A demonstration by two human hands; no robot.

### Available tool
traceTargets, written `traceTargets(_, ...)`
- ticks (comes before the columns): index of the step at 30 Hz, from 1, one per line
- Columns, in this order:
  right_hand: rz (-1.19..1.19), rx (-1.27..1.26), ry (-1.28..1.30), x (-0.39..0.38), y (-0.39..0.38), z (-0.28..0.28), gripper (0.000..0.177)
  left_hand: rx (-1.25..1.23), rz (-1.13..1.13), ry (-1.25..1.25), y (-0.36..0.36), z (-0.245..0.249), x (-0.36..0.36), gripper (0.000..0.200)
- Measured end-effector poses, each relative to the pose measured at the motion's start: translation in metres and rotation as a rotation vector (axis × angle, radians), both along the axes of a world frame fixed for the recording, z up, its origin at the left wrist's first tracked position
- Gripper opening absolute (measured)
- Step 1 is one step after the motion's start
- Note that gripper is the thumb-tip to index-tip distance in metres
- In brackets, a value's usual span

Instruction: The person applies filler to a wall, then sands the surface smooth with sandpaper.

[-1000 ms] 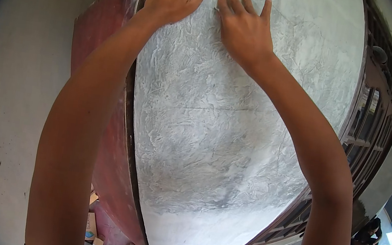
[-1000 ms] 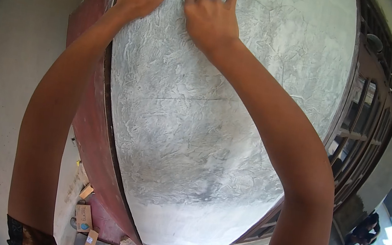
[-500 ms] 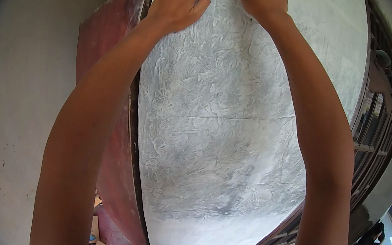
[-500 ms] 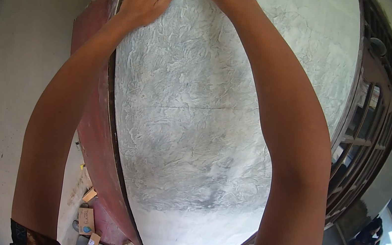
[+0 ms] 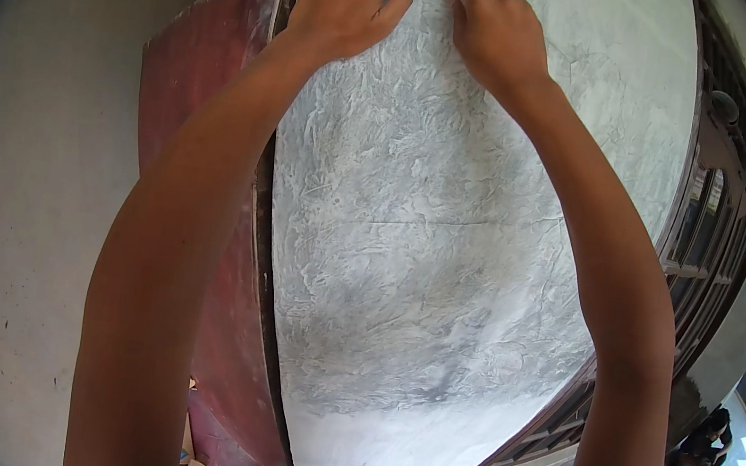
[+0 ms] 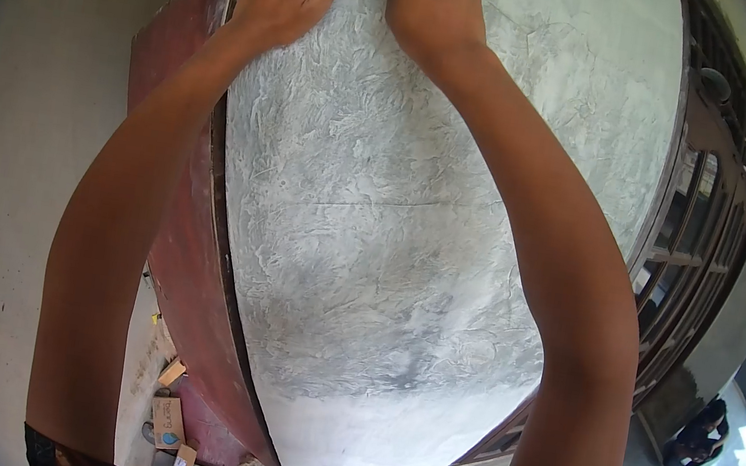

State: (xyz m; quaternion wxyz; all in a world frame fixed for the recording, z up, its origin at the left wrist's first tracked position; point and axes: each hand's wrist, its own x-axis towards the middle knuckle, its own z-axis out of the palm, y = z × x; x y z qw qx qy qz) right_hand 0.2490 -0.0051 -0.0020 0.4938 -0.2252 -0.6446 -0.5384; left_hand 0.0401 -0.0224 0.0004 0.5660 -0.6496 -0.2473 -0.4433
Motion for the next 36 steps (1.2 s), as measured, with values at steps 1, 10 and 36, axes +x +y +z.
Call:
traceTargets(1,0.016,0.197,-0.075,-0.002,-0.001,-0.031,0.022,-0.007,-0.009,0.009,0.001,-0.001,0.000,0.053)
traceTargets(10,-0.157,-0.136,0.162,-0.016,-0.017,0.027,0.031,-0.003,0.033,0.015,0.000,0.002,0.001,0.053)
traceTargets(36,-0.203,0.149,-0.083,-0.014,-0.010,-0.056,0.039,-0.021,-0.068,0.009,-0.003,0.023,0.000,0.051)
